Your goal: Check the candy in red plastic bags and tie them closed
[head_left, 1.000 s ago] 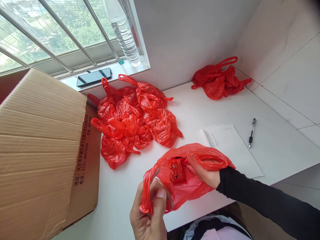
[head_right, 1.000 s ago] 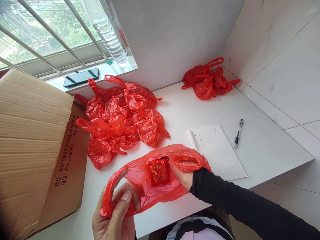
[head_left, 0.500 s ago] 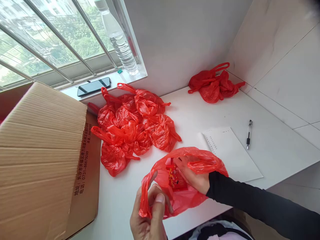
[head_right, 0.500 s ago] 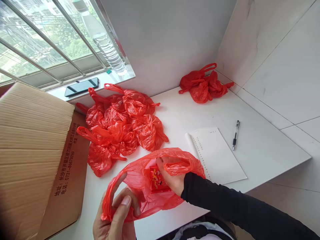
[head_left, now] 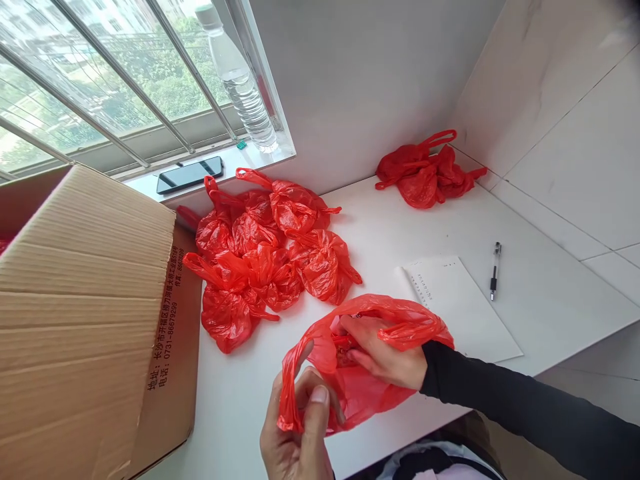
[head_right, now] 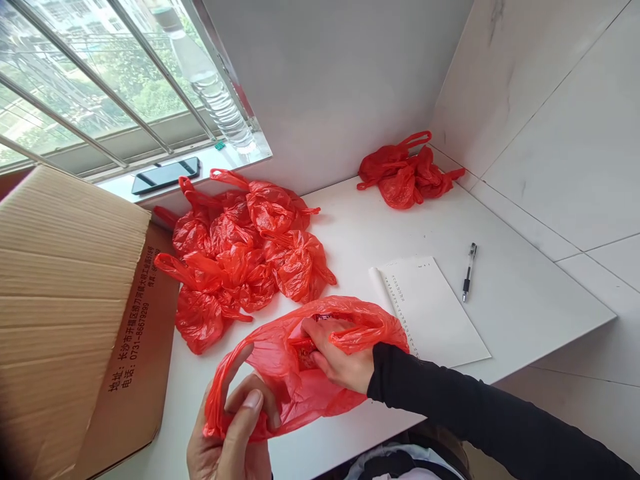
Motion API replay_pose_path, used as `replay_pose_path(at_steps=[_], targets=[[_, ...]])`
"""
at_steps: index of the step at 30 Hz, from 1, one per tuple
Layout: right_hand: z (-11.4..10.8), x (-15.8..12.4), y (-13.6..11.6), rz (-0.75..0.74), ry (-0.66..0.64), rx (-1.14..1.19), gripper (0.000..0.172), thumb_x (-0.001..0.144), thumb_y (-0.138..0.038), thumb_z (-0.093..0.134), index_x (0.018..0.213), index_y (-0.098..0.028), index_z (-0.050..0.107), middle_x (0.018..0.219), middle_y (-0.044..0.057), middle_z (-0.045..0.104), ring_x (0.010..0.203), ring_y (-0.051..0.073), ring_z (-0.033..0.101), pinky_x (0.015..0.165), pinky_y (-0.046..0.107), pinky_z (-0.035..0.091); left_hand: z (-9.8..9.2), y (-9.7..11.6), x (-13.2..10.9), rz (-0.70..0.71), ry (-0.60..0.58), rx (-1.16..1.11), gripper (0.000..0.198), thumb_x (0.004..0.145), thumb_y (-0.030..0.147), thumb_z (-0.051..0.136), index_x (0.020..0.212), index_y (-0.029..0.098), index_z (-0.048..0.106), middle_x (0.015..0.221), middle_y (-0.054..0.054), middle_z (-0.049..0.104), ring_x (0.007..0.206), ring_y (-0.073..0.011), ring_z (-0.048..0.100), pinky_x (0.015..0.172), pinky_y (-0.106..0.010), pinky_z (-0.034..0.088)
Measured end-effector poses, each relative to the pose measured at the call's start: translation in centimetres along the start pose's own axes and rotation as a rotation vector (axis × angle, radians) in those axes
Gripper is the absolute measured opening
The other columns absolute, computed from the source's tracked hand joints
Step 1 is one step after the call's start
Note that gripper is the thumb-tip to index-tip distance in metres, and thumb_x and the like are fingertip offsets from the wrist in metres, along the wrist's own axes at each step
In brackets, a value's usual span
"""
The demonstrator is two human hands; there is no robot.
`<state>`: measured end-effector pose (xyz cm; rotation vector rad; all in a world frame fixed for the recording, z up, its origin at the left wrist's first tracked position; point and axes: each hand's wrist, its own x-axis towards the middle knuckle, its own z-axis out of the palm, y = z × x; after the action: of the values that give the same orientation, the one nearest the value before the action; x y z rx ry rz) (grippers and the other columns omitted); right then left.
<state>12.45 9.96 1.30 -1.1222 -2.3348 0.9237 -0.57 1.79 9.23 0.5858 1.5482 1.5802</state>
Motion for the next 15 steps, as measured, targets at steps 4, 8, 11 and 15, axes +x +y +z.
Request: replay_pose_path(at_steps=[4, 8, 11, 15], targets=[[-0.7, 0.7, -1.6, 0.092, 0.018, -0.091, 0.024, 0.094, -0.011, 0.048, 0.111, -0.02, 0.062, 0.102, 0.008, 0.069, 0.093, 0.027, 0.065, 0.084, 0.044, 0.056, 0.2, 0.3, -0.1, 0.002, -0.003, 0.006, 0.019, 0.085, 0.034, 0.073, 0.101, 0.025, 0.077, 0.057, 0.003, 0.051, 0.056, -0.0136, 0.043, 0.055, -0.026, 0.036], [-0.2, 0.2, -1.8, 0.027, -0.066, -0.128, 0.018, 0.087, -0.008, 0.056, 0.092, -0.023, 0.063, 0.096, 0.005, 0.069, 0.092, 0.028, 0.065, 0.086, 0.048, 0.056, 0.2, 0.5, -0.2, 0.012, 0.025, -0.006, 0.026, 0.084, 0.032, 0.074, 0.109, 0.028, 0.077, 0.059, 0.004, 0.052, 0.056, -0.0124, 0.044, 0.054, -0.024, 0.038], [0.2, -0.6, -1.3, 0.003, -0.084, -0.108, 0.018, 0.085, -0.009, 0.06, 0.095, -0.023, 0.065, 0.105, 0.006, 0.07, 0.1, 0.031, 0.066, 0.092, 0.051, 0.055, 0.1, 0.6, -0.2, 0.015, 0.034, -0.023, 0.035, 0.085, 0.029, 0.073, 0.12, 0.03, 0.075, 0.058, 0.005, 0.051, 0.055, -0.0116, 0.043, 0.055, -0.023, 0.04], [0.2, -1.1, -0.5, 0.082, 0.003, -0.049, 0.034, 0.094, -0.008, 0.046, 0.118, -0.023, 0.065, 0.121, 0.01, 0.069, 0.116, 0.033, 0.063, 0.105, 0.055, 0.049, -0.5, 0.3, -0.1, 0.011, 0.03, -0.025, 0.037, 0.086, 0.028, 0.073, 0.123, 0.03, 0.074, 0.058, 0.005, 0.051, 0.055, -0.012, 0.043, 0.052, -0.022, 0.041]])
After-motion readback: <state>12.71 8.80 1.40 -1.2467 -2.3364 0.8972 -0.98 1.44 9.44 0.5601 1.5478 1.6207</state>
